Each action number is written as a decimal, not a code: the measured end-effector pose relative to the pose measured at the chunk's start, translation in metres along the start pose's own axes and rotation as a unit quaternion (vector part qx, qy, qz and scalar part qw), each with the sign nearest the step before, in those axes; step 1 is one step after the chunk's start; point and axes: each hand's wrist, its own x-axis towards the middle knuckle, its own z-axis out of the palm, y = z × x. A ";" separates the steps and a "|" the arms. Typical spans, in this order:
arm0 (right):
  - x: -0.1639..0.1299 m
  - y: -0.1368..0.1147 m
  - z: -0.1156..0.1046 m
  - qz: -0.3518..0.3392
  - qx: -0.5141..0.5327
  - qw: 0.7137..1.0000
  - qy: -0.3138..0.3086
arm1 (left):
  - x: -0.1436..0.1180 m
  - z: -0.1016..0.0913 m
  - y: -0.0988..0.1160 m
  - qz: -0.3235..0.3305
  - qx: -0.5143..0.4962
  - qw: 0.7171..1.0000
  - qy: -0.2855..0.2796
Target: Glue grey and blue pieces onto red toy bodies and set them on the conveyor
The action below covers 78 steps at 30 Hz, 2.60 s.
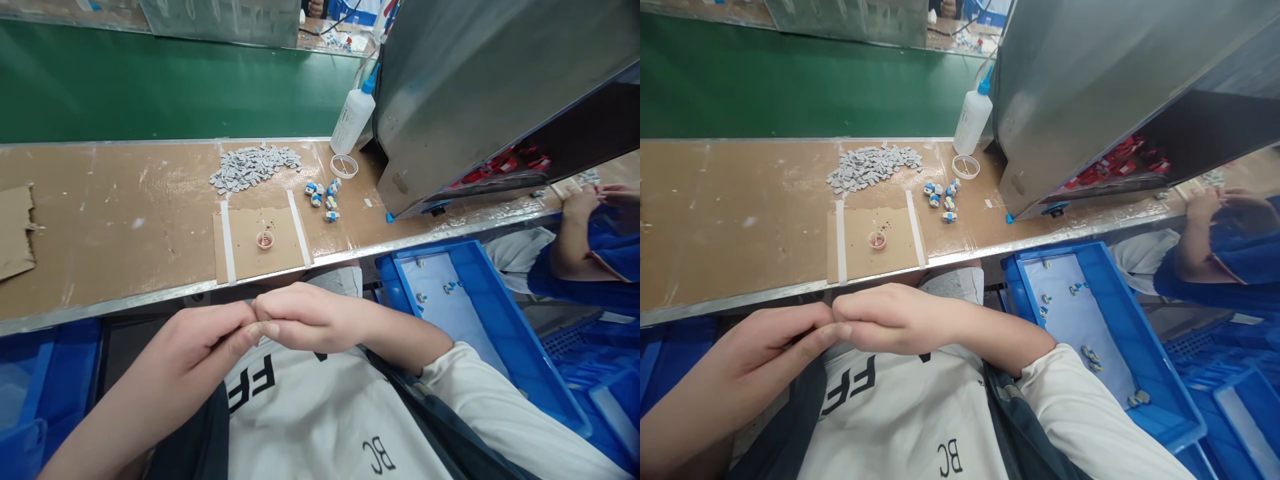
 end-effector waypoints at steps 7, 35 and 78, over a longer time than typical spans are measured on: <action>0.006 0.009 0.006 0.063 0.102 0.992 0.038 | 0.002 -0.001 -0.004 0.053 0.122 0.991 0.004; -0.004 0.018 0.002 -0.068 -0.143 0.987 0.039 | 0.008 0.001 -0.010 -0.025 -0.016 0.998 -0.061; 0.006 0.006 0.005 -0.015 -0.043 0.997 0.065 | 0.014 0.017 -0.063 -0.085 -0.423 0.873 -0.227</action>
